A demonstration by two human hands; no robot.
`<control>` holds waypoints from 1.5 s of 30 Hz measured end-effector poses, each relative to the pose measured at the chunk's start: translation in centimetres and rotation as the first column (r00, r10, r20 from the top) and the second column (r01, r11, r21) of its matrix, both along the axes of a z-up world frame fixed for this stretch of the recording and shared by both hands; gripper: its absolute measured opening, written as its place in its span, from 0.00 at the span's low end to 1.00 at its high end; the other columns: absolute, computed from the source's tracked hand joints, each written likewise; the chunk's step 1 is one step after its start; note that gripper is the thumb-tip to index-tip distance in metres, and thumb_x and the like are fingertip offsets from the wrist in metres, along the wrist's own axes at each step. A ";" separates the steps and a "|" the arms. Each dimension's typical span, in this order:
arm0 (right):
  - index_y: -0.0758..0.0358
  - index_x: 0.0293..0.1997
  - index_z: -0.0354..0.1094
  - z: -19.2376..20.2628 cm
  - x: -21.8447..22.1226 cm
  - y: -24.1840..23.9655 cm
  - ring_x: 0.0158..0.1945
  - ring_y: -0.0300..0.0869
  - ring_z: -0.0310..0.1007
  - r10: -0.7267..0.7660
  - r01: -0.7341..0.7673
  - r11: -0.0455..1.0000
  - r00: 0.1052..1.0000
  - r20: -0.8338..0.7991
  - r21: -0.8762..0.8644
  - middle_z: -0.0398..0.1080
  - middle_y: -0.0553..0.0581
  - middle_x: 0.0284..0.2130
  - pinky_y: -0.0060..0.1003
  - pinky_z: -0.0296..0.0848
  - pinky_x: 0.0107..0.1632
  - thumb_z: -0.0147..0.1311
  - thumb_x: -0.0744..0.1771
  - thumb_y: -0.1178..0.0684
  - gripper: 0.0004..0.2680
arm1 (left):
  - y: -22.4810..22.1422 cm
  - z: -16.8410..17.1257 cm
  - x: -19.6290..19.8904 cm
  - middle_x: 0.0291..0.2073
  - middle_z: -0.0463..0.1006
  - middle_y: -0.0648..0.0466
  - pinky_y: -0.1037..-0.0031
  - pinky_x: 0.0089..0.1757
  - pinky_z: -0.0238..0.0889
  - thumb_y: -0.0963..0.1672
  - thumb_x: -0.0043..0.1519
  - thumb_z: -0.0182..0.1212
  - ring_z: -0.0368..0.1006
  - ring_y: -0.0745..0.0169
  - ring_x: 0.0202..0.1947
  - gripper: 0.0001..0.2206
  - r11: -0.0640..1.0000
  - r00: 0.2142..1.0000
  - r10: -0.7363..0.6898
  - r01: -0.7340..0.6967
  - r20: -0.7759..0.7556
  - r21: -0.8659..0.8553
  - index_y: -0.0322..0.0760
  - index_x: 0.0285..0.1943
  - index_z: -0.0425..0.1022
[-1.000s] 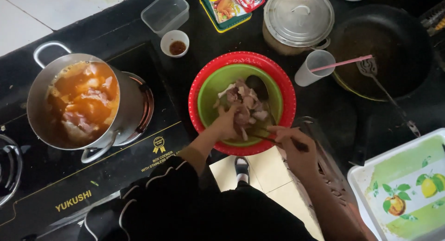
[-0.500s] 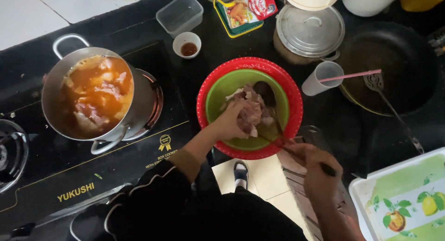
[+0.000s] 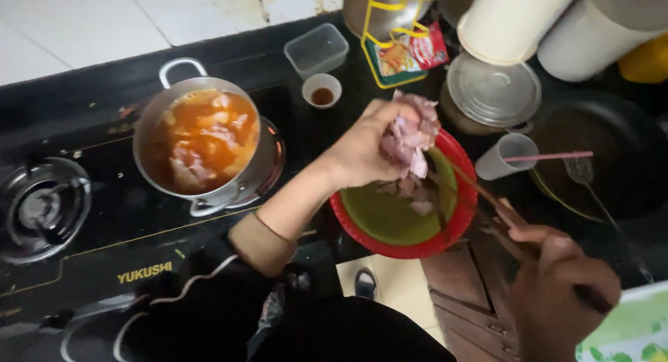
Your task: Transferring raw chicken pieces from a bowl into a pot of boiling liquid on a stove and stirring.
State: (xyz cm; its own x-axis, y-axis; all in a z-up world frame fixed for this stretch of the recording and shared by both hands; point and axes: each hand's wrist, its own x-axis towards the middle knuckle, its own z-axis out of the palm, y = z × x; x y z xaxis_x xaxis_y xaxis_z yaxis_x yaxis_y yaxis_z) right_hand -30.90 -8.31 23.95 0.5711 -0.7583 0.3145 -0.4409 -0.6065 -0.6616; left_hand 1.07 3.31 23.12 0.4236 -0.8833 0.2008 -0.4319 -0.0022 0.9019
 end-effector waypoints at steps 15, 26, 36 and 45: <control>0.60 0.26 0.45 7.3 19.9 12.4 0.38 0.66 0.76 0.418 -0.706 0.703 0.312 0.853 -0.086 0.66 0.83 0.32 0.75 0.85 0.55 0.37 0.73 0.67 0.15 | 21.0 15.6 7.8 0.60 0.62 0.49 0.67 0.59 0.70 0.37 0.45 0.79 0.66 0.50 0.61 0.36 0.913 0.901 0.349 -0.390 0.258 0.124 0.52 0.62 0.66; 0.64 0.24 0.57 3.6 22.7 16.8 0.53 0.66 0.81 0.352 -0.798 0.530 0.515 0.781 0.287 0.78 0.78 0.40 0.66 0.81 0.50 0.46 0.74 0.62 0.16 | 25.1 1.7 11.9 0.56 0.74 0.49 0.69 0.56 0.72 0.43 0.41 0.85 0.78 0.48 0.57 0.37 0.804 0.901 0.422 -0.422 0.099 0.419 0.53 0.62 0.74; 0.64 0.22 0.63 10.2 21.5 16.2 0.48 0.53 0.84 0.608 -0.777 0.597 0.600 0.520 0.198 0.81 0.70 0.39 0.51 0.84 0.48 0.49 0.73 0.64 0.16 | 24.0 2.5 13.2 0.61 0.68 0.45 0.63 0.54 0.76 0.43 0.39 0.86 0.77 0.41 0.56 0.42 0.725 0.912 0.297 -0.408 0.283 0.555 0.52 0.67 0.71; 0.64 0.22 0.67 8.0 24.8 17.4 0.46 0.51 0.84 0.673 -0.814 0.569 0.543 0.503 0.118 0.81 0.67 0.41 0.50 0.84 0.49 0.52 0.72 0.66 0.14 | 28.1 4.2 12.8 0.63 0.65 0.42 0.55 0.52 0.78 0.38 0.50 0.78 0.79 0.34 0.52 0.43 0.608 0.738 0.377 -0.653 0.559 0.452 0.56 0.77 0.63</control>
State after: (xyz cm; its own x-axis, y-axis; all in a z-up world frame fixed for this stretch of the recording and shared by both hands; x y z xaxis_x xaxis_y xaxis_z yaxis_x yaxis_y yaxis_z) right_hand -6.12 9.07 31.93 0.8620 -0.1962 0.4673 0.3913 -0.3283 -0.8597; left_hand 13.85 31.46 27.35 0.8555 -0.5173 -0.0231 -0.4701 -0.7946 0.3841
